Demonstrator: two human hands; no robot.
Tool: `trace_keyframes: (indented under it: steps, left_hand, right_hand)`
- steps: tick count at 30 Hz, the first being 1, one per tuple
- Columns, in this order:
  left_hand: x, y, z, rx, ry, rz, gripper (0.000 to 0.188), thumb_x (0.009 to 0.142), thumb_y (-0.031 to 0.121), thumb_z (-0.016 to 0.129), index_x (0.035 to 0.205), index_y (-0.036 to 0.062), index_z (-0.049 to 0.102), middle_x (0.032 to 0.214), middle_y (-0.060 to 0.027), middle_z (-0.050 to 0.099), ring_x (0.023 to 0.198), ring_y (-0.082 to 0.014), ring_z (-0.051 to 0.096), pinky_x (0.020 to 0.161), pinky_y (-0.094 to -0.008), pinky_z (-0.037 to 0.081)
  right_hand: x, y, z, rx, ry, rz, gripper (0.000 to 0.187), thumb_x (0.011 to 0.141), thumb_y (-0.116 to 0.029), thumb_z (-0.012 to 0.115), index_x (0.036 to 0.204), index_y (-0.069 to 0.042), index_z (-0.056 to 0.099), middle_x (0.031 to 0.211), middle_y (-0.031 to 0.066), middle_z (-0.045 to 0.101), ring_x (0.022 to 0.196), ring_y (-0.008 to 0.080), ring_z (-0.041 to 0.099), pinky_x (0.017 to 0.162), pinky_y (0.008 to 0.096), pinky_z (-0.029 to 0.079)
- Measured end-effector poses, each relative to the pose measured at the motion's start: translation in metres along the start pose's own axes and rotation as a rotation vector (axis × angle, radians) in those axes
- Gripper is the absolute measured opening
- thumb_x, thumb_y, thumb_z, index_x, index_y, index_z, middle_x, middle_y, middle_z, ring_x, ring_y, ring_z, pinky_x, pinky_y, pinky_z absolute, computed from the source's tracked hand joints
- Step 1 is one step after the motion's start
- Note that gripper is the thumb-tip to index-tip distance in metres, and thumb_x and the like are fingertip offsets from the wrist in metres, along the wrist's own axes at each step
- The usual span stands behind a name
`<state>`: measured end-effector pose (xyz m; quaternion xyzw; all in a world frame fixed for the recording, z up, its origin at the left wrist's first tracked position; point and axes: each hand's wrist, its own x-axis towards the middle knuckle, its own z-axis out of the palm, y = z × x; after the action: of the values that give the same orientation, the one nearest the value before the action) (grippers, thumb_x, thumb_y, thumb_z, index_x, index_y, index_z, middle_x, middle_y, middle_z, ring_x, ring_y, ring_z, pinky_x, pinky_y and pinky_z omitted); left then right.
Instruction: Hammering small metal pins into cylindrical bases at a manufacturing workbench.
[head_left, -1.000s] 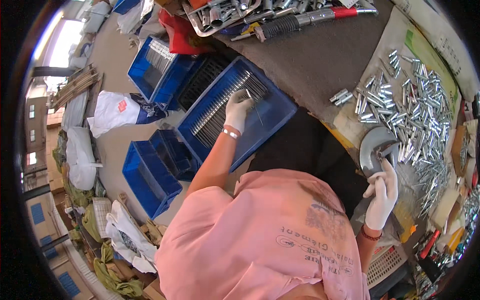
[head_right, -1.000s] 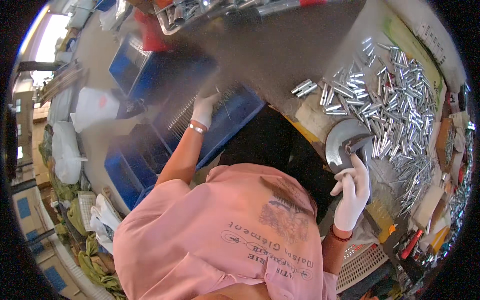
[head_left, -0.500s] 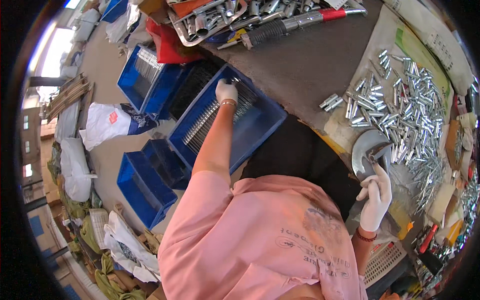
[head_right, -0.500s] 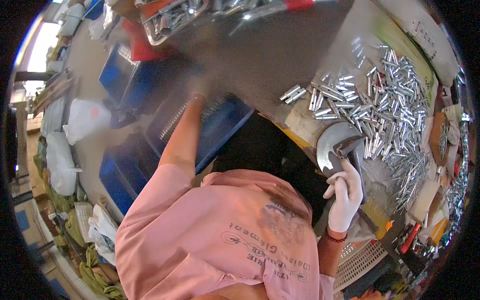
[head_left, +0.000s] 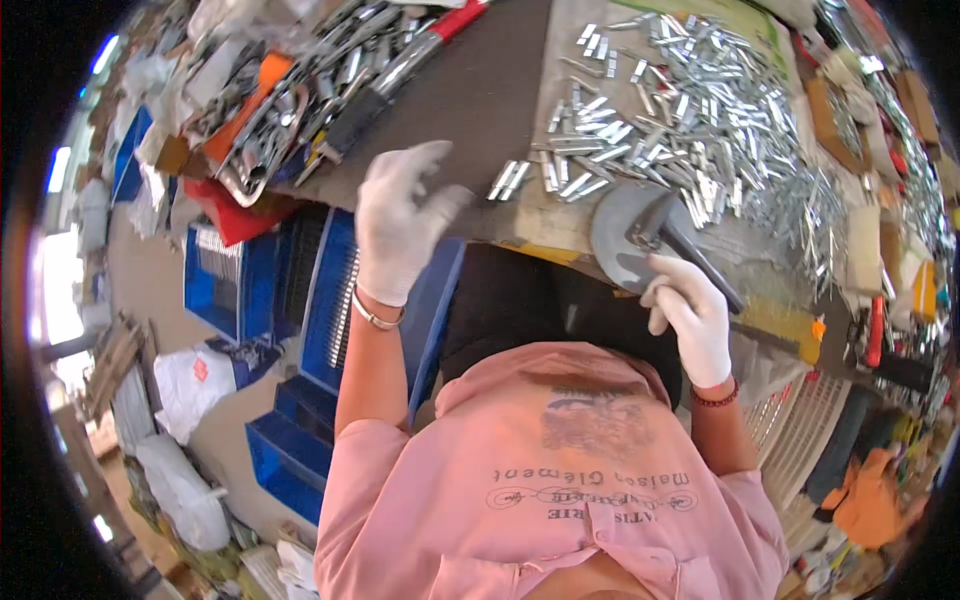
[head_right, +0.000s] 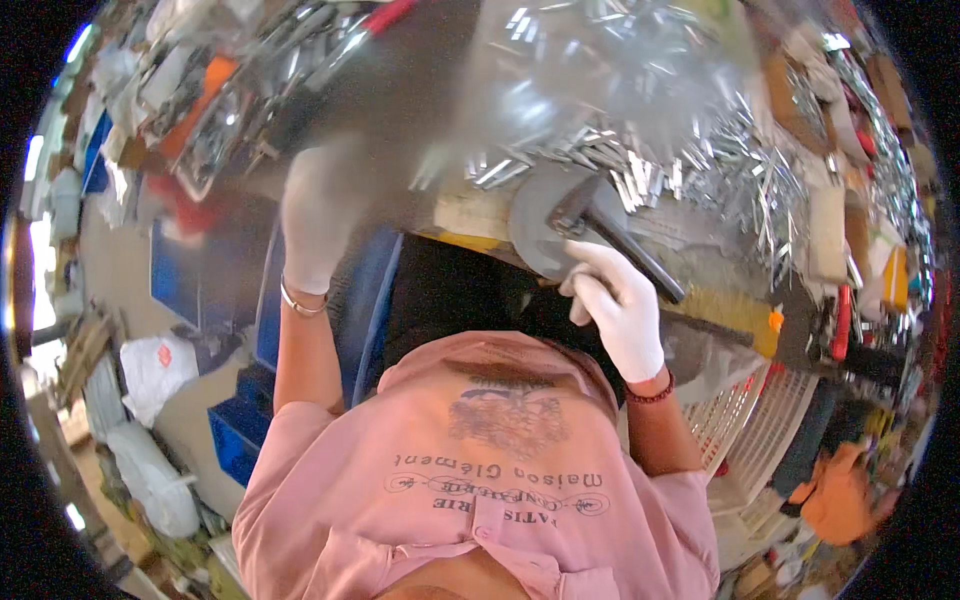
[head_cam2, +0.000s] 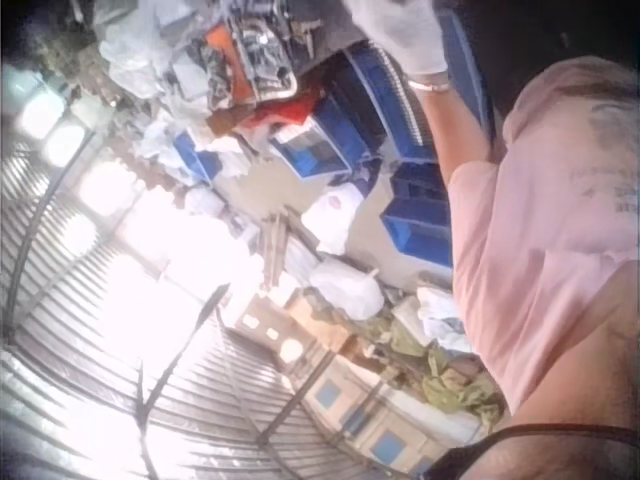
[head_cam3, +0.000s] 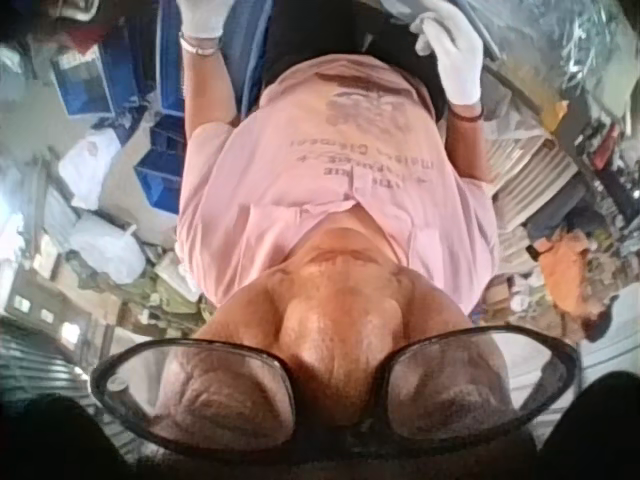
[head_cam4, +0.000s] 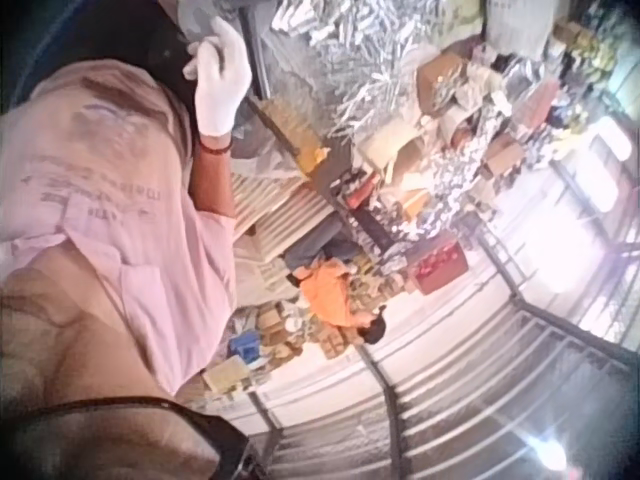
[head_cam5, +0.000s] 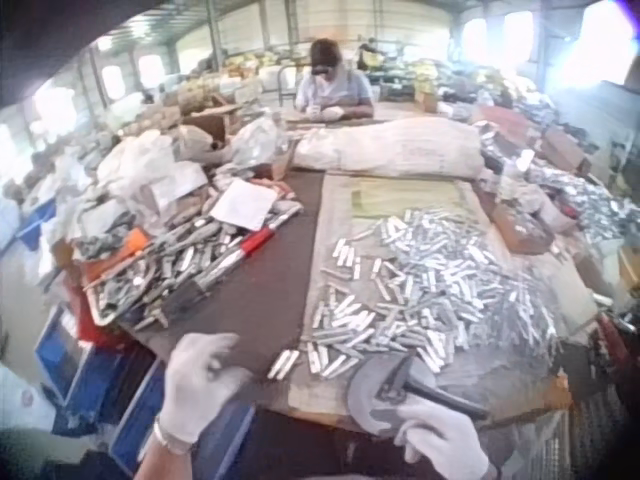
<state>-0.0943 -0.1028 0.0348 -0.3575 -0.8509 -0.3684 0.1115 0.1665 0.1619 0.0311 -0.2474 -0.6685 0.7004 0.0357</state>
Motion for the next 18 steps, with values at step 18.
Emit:
trace_keyframes:
  steps: [18]
  left_hand:
    - [0.01, 0.025, 0.036, -0.091, -0.346, -0.152, 0.02, 0.093, 0.004, 0.078, 0.112, 0.001, 0.074, 0.1, -0.0086, 0.066, 0.086, -0.0187, 0.065, 0.081, -0.0335, 0.053]
  right_hand:
    - [0.029, 0.005, -0.146, -1.146, 0.815, -0.164, 0.039, 0.091, -0.032, 0.081, 0.124, -0.014, 0.071, 0.112, 0.0129, 0.074, 0.099, 0.0339, 0.074, 0.086, 0.0442, 0.059]
